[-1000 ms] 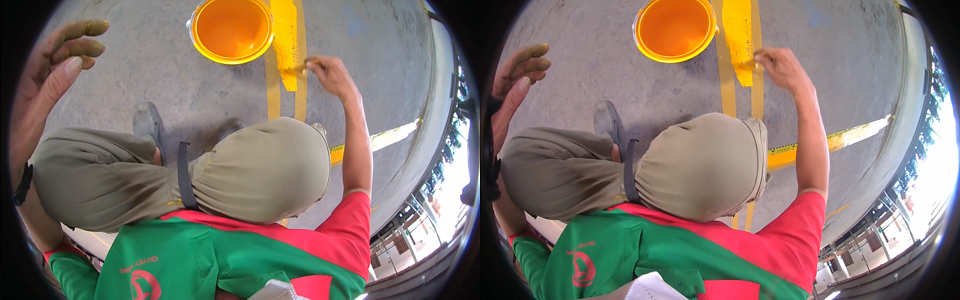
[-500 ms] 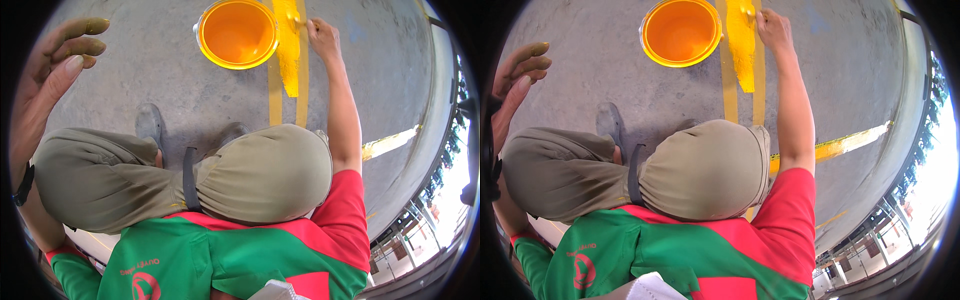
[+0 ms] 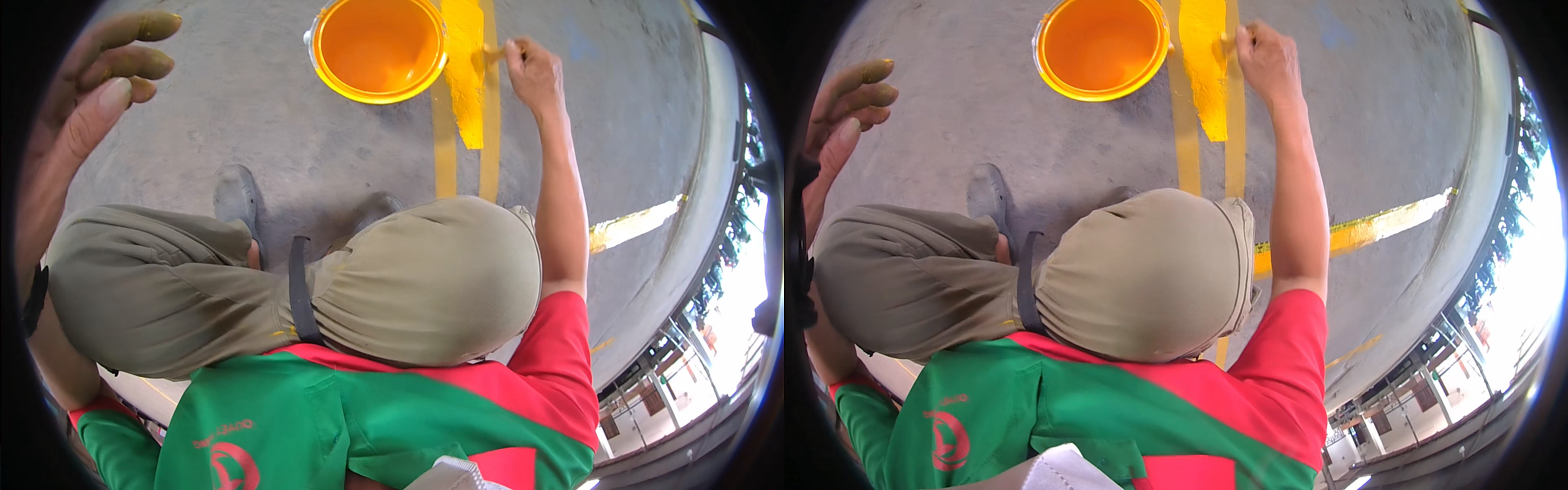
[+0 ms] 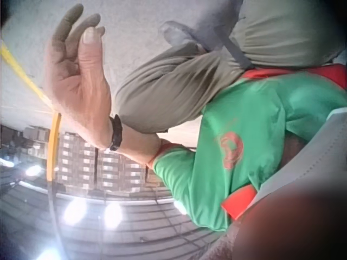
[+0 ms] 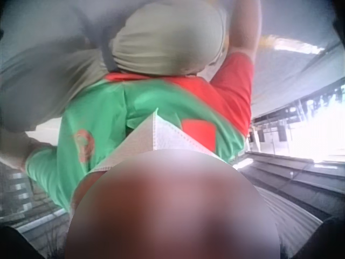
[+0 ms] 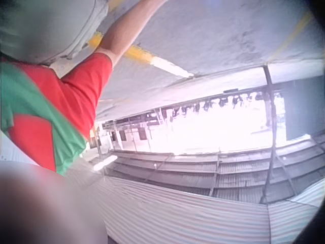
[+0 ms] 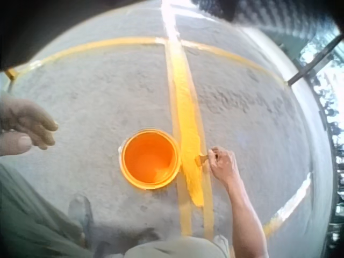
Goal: The person paints yellow lines on a concrete floor using a paintbrush and a bucket of yellow paint. They repeatedly dip the brush into the paint and apply it along pre-marked tape lines, occasionally repositioning the paint bucket.
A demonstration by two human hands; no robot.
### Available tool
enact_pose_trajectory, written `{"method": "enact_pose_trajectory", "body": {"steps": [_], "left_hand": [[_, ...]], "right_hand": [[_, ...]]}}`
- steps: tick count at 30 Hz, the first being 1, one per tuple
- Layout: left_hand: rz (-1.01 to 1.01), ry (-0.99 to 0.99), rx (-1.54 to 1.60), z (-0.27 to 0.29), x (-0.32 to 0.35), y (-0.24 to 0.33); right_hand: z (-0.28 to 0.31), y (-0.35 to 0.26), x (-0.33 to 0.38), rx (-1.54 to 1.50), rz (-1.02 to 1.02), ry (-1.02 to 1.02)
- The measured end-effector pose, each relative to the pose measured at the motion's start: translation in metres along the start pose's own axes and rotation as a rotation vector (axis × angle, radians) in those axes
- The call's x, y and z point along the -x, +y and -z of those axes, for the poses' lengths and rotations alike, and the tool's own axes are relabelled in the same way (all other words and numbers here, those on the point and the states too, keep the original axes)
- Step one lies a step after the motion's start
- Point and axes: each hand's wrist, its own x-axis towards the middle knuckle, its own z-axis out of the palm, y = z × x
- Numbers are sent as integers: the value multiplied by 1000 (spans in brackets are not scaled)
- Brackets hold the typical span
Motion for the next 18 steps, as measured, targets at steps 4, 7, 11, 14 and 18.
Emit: {"method": "enact_pose_trajectory", "body": {"steps": [4, 7, 11, 14, 18], "left_hand": [[4, 1, 34, -5, -2, 10], [-13, -58, 73, -5, 5, 19], [-133, -113, 140, 0, -6, 14], [-215, -90, 188, 1, -5, 11], [-98, -32, 13, -7, -6, 14]], "right_hand": [[-4, -5, -2, -46, 5, 107], [6, -9, 34, 44, -101, -65], [37, 3, 108, 77, -238, -399], [30, 6, 111, 42, -174, -359], [-1, 3, 51, -24, -29, -55]]}}
